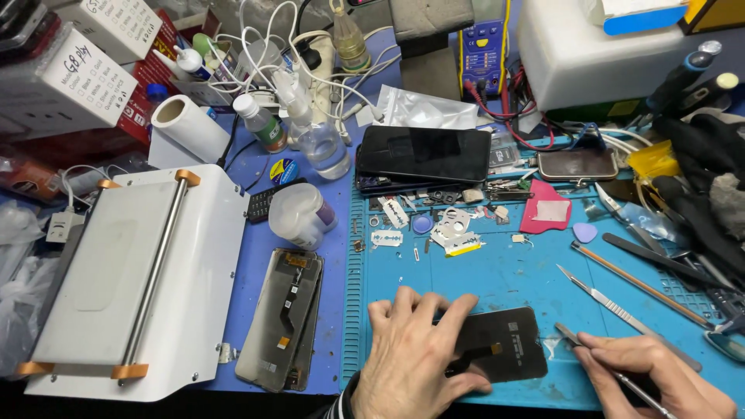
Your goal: Scraping and cleaning a smartphone screen component using a precision tool on an electronics repair workbench.
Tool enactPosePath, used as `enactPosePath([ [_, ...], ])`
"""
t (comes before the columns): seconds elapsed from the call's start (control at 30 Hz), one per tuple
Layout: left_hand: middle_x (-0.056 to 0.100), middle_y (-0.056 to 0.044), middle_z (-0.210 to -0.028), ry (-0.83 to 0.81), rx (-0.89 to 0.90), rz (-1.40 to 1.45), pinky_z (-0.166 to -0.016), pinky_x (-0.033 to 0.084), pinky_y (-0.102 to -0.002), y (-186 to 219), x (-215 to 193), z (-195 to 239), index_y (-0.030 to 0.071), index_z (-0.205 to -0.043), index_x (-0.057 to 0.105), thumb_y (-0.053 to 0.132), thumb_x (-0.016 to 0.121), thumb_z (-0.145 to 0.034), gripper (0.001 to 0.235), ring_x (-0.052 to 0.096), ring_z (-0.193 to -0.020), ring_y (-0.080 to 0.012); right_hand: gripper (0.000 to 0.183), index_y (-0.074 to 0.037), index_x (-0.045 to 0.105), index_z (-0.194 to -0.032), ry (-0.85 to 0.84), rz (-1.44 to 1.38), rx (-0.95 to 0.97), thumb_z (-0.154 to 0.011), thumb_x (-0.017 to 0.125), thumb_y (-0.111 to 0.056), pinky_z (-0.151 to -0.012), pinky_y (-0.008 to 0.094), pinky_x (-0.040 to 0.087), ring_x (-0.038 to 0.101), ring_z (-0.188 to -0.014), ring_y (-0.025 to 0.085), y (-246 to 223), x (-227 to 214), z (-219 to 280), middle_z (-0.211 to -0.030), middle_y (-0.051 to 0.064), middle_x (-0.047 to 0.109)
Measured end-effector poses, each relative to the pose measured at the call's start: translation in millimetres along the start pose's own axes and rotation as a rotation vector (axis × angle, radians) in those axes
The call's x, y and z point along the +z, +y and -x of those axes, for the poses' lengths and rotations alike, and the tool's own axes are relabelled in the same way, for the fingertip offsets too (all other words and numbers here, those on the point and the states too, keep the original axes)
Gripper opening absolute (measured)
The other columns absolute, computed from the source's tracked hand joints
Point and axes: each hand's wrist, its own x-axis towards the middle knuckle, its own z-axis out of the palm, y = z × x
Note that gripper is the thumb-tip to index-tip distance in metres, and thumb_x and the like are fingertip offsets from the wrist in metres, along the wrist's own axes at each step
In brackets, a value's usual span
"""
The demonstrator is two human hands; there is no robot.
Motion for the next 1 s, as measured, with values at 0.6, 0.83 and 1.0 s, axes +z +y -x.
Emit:
enactPosePath([
  [0.6,0.03,-0.026,-0.161,-0.056,0.251,0.383,-0.097,0.048,-0.051,-47,-18,67,0.014,-0.155,0.043,-0.009,0.065,-0.093,0.07,0.051,-0.14,-0.0392,0.012,0.0,0.071,-0.081,-0.041,0.012,-0.05,-0.083,0.083,0.001,-0.079,0.027,0.058,0.076,-0.079,0.017,6,-2,-4,-0.089,0.014,0.078],
  [0.83,0.044,-0.028,-0.157,0.15,0.28,0.522,-0.084,0.054,-0.037,-64,4,75,0.009,-0.131,0.068,0.003,0.068,-0.099,0.033,0.067,-0.097,-0.0289,0.013,0.0,0.07,-0.081,-0.019,-0.006,-0.084,-0.083,0.083,0.002,-0.08,0.028,0.059,0.076,-0.081,0.019,17,2,-3,-0.091,0.016,0.077],
  [1.0,0.072,-0.015,-0.133,0.281,0.3,0.459,-0.082,0.058,-0.033,-36,22,83,-0.001,-0.12,0.075,0.011,0.062,-0.103,0.024,0.07,-0.087,-0.0232,0.012,-0.002,0.072,-0.086,-0.026,0.02,-0.085,-0.083,0.084,-0.001,-0.08,0.029,0.059,0.076,-0.082,0.018,18,6,-1,-0.095,0.015,0.078],
])
